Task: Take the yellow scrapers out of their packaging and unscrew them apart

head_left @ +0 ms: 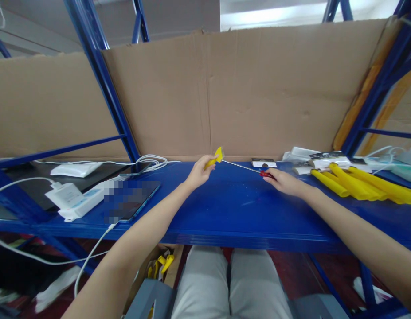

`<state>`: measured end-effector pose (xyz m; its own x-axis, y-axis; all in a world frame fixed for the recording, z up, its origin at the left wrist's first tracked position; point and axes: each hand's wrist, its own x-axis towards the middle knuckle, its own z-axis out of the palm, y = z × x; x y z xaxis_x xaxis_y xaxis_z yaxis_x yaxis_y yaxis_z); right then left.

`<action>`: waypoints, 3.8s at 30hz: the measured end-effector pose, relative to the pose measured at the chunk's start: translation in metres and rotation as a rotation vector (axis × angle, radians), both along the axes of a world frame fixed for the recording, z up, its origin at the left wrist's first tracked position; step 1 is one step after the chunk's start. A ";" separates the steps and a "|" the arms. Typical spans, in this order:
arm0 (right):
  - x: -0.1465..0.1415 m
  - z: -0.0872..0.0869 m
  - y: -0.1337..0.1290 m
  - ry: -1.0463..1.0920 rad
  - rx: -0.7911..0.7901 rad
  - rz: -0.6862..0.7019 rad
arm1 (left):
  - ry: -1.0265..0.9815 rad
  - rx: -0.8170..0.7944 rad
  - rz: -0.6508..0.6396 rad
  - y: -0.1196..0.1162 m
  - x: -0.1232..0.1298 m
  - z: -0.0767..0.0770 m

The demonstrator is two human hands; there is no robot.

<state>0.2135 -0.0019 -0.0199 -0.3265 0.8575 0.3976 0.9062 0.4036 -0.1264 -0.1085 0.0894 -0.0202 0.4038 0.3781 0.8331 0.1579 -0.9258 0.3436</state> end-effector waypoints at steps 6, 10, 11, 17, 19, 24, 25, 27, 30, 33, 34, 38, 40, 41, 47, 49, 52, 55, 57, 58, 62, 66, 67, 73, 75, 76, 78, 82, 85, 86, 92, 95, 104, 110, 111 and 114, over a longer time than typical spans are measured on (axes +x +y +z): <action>-0.003 0.002 -0.002 -0.005 0.065 0.019 | -0.111 -0.157 -0.086 -0.005 0.009 0.004; 0.001 0.004 -0.004 -0.093 0.167 0.026 | -0.104 -0.147 -0.078 -0.006 0.007 0.005; 0.002 0.005 -0.005 -0.115 0.200 0.017 | -0.105 -0.142 -0.076 -0.006 0.007 0.005; -0.001 0.012 -0.012 -0.174 0.314 -0.057 | -0.144 -0.141 -0.077 -0.003 0.005 0.005; -0.004 0.014 -0.013 -0.166 0.292 -0.048 | -0.155 -0.142 -0.071 -0.002 0.004 0.005; -0.009 0.016 -0.014 -0.117 0.239 -0.006 | -0.164 -0.146 -0.049 0.000 0.003 0.004; -0.009 0.016 -0.014 -0.105 0.240 -0.001 | -0.161 -0.149 -0.044 -0.001 0.003 0.004; -0.007 0.015 -0.013 -0.085 0.250 0.004 | -0.146 -0.156 -0.040 -0.002 0.003 0.003; -0.005 0.013 -0.012 -0.068 0.253 -0.007 | -0.120 -0.162 -0.044 -0.004 0.004 0.003; -0.005 0.014 -0.013 -0.065 0.233 -0.039 | -0.119 -0.163 -0.050 -0.005 0.004 0.004; -0.006 0.015 -0.014 -0.067 0.228 -0.041 | -0.121 -0.162 -0.051 -0.005 0.004 0.004; -0.011 0.017 -0.016 -0.081 0.225 -0.005 | -0.133 -0.165 -0.050 -0.004 0.003 0.004; -0.011 0.017 -0.015 -0.081 0.235 0.007 | -0.131 -0.171 -0.048 -0.003 0.002 0.005; -0.011 0.016 -0.015 -0.082 0.242 0.011 | -0.125 -0.174 -0.048 -0.004 0.001 0.005; -0.006 0.012 -0.013 -0.123 0.279 0.003 | -0.089 -0.192 -0.064 -0.003 0.000 0.004; -0.005 0.011 -0.013 -0.141 0.289 -0.007 | -0.086 -0.196 -0.069 -0.003 0.000 0.004; -0.005 0.010 -0.012 -0.161 0.304 -0.024 | -0.089 -0.204 -0.070 -0.002 -0.001 0.003; -0.005 0.010 -0.012 -0.168 0.319 -0.034 | -0.082 -0.211 -0.068 -0.002 -0.001 0.002; -0.005 0.011 -0.012 -0.174 0.328 -0.042 | -0.075 -0.211 -0.072 -0.002 -0.001 0.001; -0.005 0.011 -0.012 -0.179 0.329 -0.048 | -0.072 -0.211 -0.076 -0.001 0.000 0.001; -0.006 0.011 -0.013 -0.186 0.303 -0.092 | -0.069 -0.216 -0.093 -0.001 0.000 0.002; -0.008 0.010 -0.014 -0.148 0.263 -0.098 | -0.061 -0.246 -0.098 -0.003 -0.001 0.003; -0.008 0.010 -0.014 -0.136 0.251 -0.089 | -0.057 -0.258 -0.101 -0.003 -0.001 0.003; -0.011 0.010 -0.015 -0.107 0.201 0.032 | -0.075 -0.298 -0.106 -0.002 -0.003 0.002; -0.014 0.009 -0.016 -0.093 0.173 0.072 | -0.095 -0.307 -0.108 -0.002 -0.003 0.002; -0.015 0.009 -0.016 -0.085 0.157 0.090 | -0.105 -0.311 -0.111 -0.002 -0.004 0.002; -0.018 0.008 -0.016 -0.066 0.137 0.118 | -0.119 -0.316 -0.117 -0.002 -0.004 0.003; -0.021 0.007 -0.018 -0.031 0.114 0.129 | -0.120 -0.315 -0.116 -0.003 -0.006 0.003; -0.024 0.005 -0.019 0.004 0.089 0.137 | -0.122 -0.310 -0.092 -0.004 -0.006 0.003; -0.024 0.005 -0.019 0.019 0.080 0.147 | -0.122 -0.306 -0.081 -0.004 -0.007 0.003; -0.022 0.000 -0.015 0.064 0.122 0.176 | -0.122 -0.272 -0.037 -0.007 -0.006 -0.001; -0.016 -0.003 -0.010 0.039 0.254 0.106 | -0.141 -0.278 -0.027 -0.007 -0.005 -0.001; -0.011 -0.002 -0.010 -0.014 0.388 0.055 | -0.188 -0.314 -0.039 -0.012 -0.001 0.003; -0.009 -0.001 -0.009 -0.028 0.392 0.029 | -0.203 -0.343 -0.018 -0.014 -0.002 0.005; -0.009 -0.001 -0.009 -0.026 0.391 0.028 | -0.203 -0.349 -0.019 -0.015 -0.002 0.005; -0.010 -0.001 -0.010 -0.007 0.385 0.034 | -0.207 -0.367 -0.031 -0.016 -0.001 0.005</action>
<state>0.2035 -0.0122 -0.0209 -0.3562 0.6345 0.6860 0.8916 0.4505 0.0462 -0.1095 0.0731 -0.0152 0.2581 0.6553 0.7099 0.0248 -0.7391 0.6732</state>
